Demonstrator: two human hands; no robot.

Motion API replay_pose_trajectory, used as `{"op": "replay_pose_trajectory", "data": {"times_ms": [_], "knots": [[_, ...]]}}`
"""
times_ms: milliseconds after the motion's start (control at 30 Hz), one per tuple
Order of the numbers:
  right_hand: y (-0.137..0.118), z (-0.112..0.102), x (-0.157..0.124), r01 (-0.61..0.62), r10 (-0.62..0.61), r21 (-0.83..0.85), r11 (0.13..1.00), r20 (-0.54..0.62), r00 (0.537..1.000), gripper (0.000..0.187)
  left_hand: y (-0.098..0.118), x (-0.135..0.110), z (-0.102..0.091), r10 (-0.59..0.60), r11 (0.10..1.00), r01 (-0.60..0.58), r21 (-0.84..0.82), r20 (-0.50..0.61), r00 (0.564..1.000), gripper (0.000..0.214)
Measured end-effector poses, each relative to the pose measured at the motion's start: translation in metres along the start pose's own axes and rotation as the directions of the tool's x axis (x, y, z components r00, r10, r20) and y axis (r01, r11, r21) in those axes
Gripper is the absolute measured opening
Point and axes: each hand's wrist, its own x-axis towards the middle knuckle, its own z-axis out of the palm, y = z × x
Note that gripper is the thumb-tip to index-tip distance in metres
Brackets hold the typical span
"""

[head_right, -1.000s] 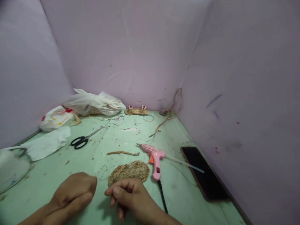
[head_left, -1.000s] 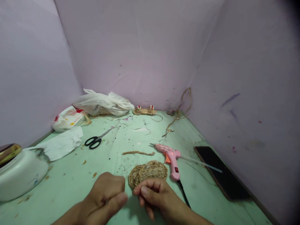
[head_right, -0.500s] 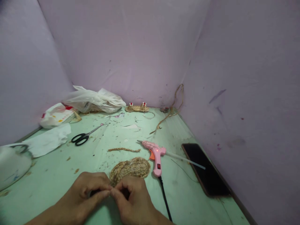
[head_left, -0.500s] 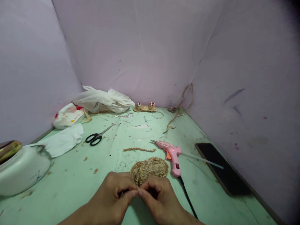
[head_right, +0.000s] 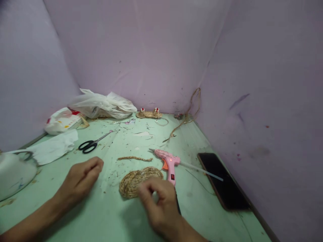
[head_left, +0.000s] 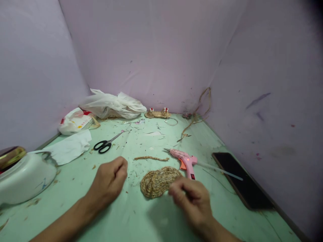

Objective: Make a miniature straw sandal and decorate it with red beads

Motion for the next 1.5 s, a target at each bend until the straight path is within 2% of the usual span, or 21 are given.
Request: {"op": "replay_pose_trajectory", "data": {"times_ms": [33, 67, 133, 167, 200, 267, 300, 367, 433, 533, 667, 933, 1200, 1267, 1400, 1500], "knots": [[0.003, -0.008, 0.004, -0.008, 0.007, -0.054, 0.999, -0.021, 1.0, 0.029, -0.004, 0.005, -0.003, -0.087, 0.995, 0.088, 0.044, -0.007, 0.996, 0.026], [0.007, -0.015, 0.008, 0.011, -0.009, -0.114, 0.993, 0.016, 1.0, 0.026, -0.007, 0.009, -0.004, -0.153, 0.985, 0.152, 0.082, 0.003, 0.988, 0.032], [0.015, -0.023, 0.012, 0.075, -0.042, -0.209, 0.975, 0.156, 0.987, 0.007, -0.01, 0.011, -0.003, -0.181, 0.98, 0.172, 0.1, 0.084, 0.98, 0.038], [0.019, -0.024, 0.013, 0.127, -0.068, -0.241, 0.962, 0.238, 0.969, 0.004, -0.008, 0.01, -0.002, -0.132, 0.99, 0.123, 0.067, 0.146, 0.98, 0.035], [0.021, -0.022, 0.013, 0.174, -0.085, -0.267, 0.948, 0.314, 0.946, 0.012, -0.006, 0.007, 0.001, -0.047, 0.999, 0.047, 0.007, 0.212, 0.976, 0.027], [0.024, -0.015, 0.01, 0.24, -0.096, -0.305, 0.922, 0.422, 0.902, 0.02, 0.002, 0.001, 0.007, 0.147, 0.986, -0.112, -0.127, 0.316, 0.937, 0.013], [0.025, -0.011, 0.009, 0.252, -0.086, -0.322, 0.913, 0.453, 0.887, 0.02, 0.007, -0.002, 0.01, 0.22, 0.971, -0.171, -0.166, 0.353, 0.909, 0.018], [0.024, -0.002, 0.007, 0.257, -0.069, -0.349, 0.901, 0.469, 0.88, 0.017, 0.015, -0.006, 0.016, 0.271, 0.962, -0.227, -0.154, 0.411, 0.87, 0.018], [0.023, 0.004, 0.006, 0.26, -0.065, -0.372, 0.891, 0.463, 0.884, 0.011, 0.02, -0.007, 0.021, 0.249, 0.968, -0.234, -0.09, 0.446, 0.86, 0.012], [0.023, 0.008, 0.004, 0.281, -0.06, -0.431, 0.857, 0.459, 0.886, 0.006, 0.02, -0.006, 0.027, 0.226, 0.972, -0.233, -0.041, 0.446, 0.866, 0.009], [0.026, 0.011, 0.002, 0.321, -0.064, -0.485, 0.813, 0.473, 0.879, 0.011, 0.016, -0.006, 0.032, 0.264, 0.96, -0.28, -0.019, 0.398, 0.879, 0.007], [0.027, 0.014, -0.001, 0.351, -0.113, -0.504, 0.79, 0.443, 0.889, 0.011, 0.011, -0.007, 0.039, 0.348, 0.937, -0.34, -0.079, 0.287, 0.893, 0.007], [0.025, 0.013, 0.003, 0.299, -0.053, -0.505, 0.81, 0.444, 0.894, 0.009, 0.01, -0.008, 0.041, 0.369, 0.929, -0.364, -0.068, 0.265, 0.891, 0.009], [0.023, 0.008, 0.006, 0.273, -0.032, -0.45, 0.85, 0.473, 0.881, 0.008, 0.009, -0.008, 0.041, 0.368, 0.928, -0.368, -0.053, 0.269, 0.89, 0.01], [0.023, -0.003, 0.011, 0.236, -0.012, -0.335, 0.912, 0.555, 0.831, 0.024, 0.01, -0.006, 0.04, 0.361, 0.931, -0.361, -0.058, 0.3, 0.883, 0.013], [0.027, -0.003, 0.011, 0.251, -0.027, -0.338, 0.907, 0.549, 0.835, 0.025, 0.011, -0.005, 0.04, 0.359, 0.932, -0.353, -0.076, 0.307, 0.881, 0.012]]}}
